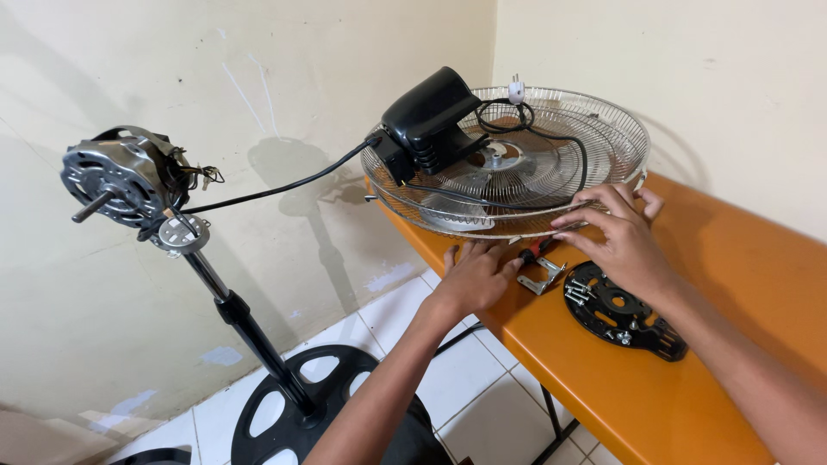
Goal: The person is repairing a standing fan. They adjust the fan cage, attach the motor to the stand, and use a screwdriver to tighten screws on the motor assembly.
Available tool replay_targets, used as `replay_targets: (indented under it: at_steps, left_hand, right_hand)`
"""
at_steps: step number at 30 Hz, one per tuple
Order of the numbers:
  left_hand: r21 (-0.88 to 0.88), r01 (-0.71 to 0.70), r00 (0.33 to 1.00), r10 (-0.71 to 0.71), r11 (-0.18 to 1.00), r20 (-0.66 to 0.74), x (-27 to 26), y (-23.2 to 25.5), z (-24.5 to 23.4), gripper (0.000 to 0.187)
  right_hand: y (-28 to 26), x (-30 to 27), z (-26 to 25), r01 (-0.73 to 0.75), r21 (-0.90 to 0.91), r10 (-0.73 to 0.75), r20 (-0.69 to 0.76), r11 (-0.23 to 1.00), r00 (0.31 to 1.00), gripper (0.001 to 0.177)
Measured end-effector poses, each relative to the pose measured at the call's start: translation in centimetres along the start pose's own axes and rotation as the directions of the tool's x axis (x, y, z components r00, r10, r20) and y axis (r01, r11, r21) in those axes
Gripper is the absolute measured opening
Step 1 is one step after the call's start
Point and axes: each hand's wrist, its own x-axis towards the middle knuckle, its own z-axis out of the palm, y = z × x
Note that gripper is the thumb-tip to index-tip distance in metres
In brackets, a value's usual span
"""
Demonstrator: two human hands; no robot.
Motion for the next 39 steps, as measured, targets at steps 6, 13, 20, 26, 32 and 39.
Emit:
replay_targets:
  at_steps: [6,13,20,26,32,39]
  left_hand:
    - [0.066,-0.029,0.999,0.03,0.997,-0.013,-4.1,2.9,-4.1,0.045]
    - [0.035,-0.054,0.917,0.064,0.998,-0.394,-4.9,5.2,-9.4,0.04]
    - [0.475,-0.39,0.698,0.59,0.789,-0.406,0.2,0.3,-9.5,0.034]
    - [0.435,-0.471,0.689,0.628,0.768,-0.362,1.3,-1.8,-7.1,0.016]
    - [0.473,-0.505,0.615,0.685,0.722,-0.39,1.7,-1.6,-7.1,0.013]
    - [0.483,-0.513,0.592,0.7,0.71,-0.4,2.4,-0.8,-6.9,0.008]
  right_hand:
    - [-0.1,0.3,-0.4,0.036,0.041,-0.036,0.014,0.999,0.999,0.034]
    - [0.0,0.9,-1.0,-0.001,0.082,0.002,-0.012,0.997,1.0,0.019]
    - [0.3,1.6,-0.6,0.042,0.096,-0.032,-0.103,0.994,0.994,0.01]
    - [3.4,2.1,-1.0,-0.234,0.288,0.323,-0.32,0.929,0.891,0.022]
    - [9.7,4.9,0.2,-0.681,0.705,0.806,0.278,0.198,0.523,0.028]
    - [11.9,6.3,0.0,-0.788,0.611,0.753,0.483,0.075,0.446,0.022]
